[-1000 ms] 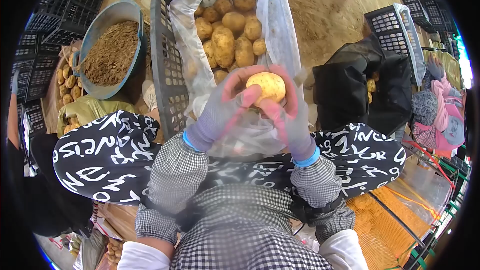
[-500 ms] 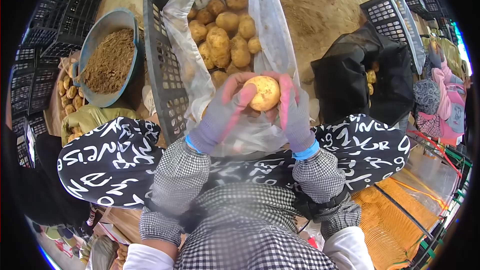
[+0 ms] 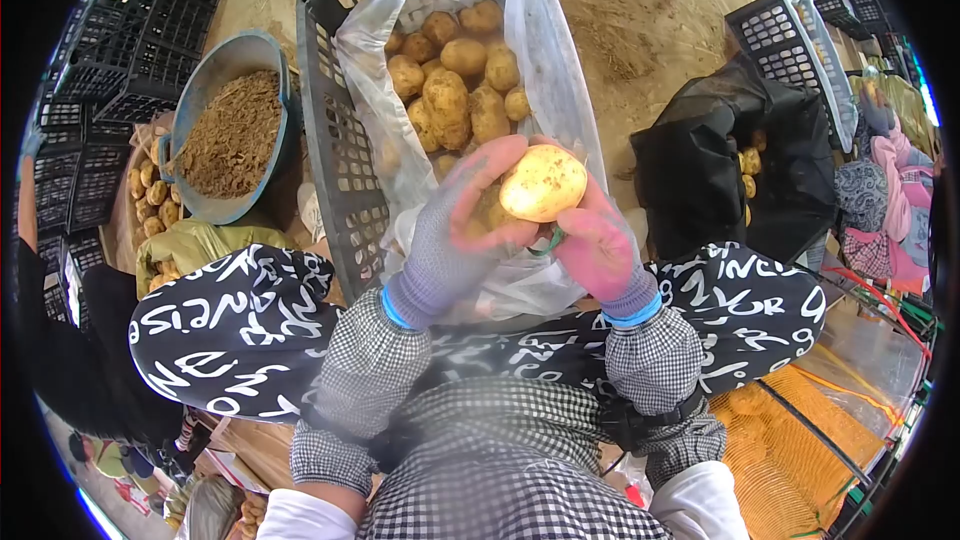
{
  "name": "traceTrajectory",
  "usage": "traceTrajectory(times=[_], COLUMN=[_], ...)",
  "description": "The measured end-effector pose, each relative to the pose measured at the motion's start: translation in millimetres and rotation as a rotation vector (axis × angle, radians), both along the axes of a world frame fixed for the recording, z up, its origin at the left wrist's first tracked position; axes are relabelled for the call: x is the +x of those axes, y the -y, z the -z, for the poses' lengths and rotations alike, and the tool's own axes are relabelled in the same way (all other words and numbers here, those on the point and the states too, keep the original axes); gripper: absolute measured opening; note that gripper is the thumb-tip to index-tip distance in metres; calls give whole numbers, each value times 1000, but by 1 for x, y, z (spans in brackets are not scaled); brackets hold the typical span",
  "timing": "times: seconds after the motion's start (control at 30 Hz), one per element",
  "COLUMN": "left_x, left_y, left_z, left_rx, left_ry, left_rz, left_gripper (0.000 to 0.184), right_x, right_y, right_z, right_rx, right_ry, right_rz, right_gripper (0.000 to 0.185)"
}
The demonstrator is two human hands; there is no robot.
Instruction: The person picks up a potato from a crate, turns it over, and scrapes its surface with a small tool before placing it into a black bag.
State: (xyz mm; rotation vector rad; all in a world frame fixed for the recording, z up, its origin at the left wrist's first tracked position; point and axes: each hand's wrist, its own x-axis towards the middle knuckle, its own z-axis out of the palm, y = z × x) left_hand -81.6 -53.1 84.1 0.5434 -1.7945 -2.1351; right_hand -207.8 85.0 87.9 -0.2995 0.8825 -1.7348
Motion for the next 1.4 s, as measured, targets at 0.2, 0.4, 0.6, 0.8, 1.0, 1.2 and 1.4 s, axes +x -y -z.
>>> traceTrajectory(times=[0.2,0.4,0.6,0.8,1.0,1.2,1.4], left_x=[-2,-5,-7,-8,-9,-7,-16], left_y=[-2,-4,-4,-3,-13,-15,42], left_z=[3,4,6,6,-2,0,23], left_rx=[-127,-61,-77,-123,-91,-59,43], left_ry=[-85,-155,-131,-124,-10,-23,-49], left_rz=[-10,16,49,63,18,48,-419], left_gripper=[65,60,59,61,66,65,43], right_x=[-2,-4,-6,-2,-4,1,-66], right_y=[-1,-7,-9,-7,-14,-10,-39], right_z=[-6,-5,-13,-10,7,15,-9], right_rx=[28,47,56,68,52,151,52], right_ry=[-116,-150,-173,-213,-239,-471,76], right_rz=[38,67,79,123,88,138,525], right_gripper=[78,79,80,75,52,43,43])
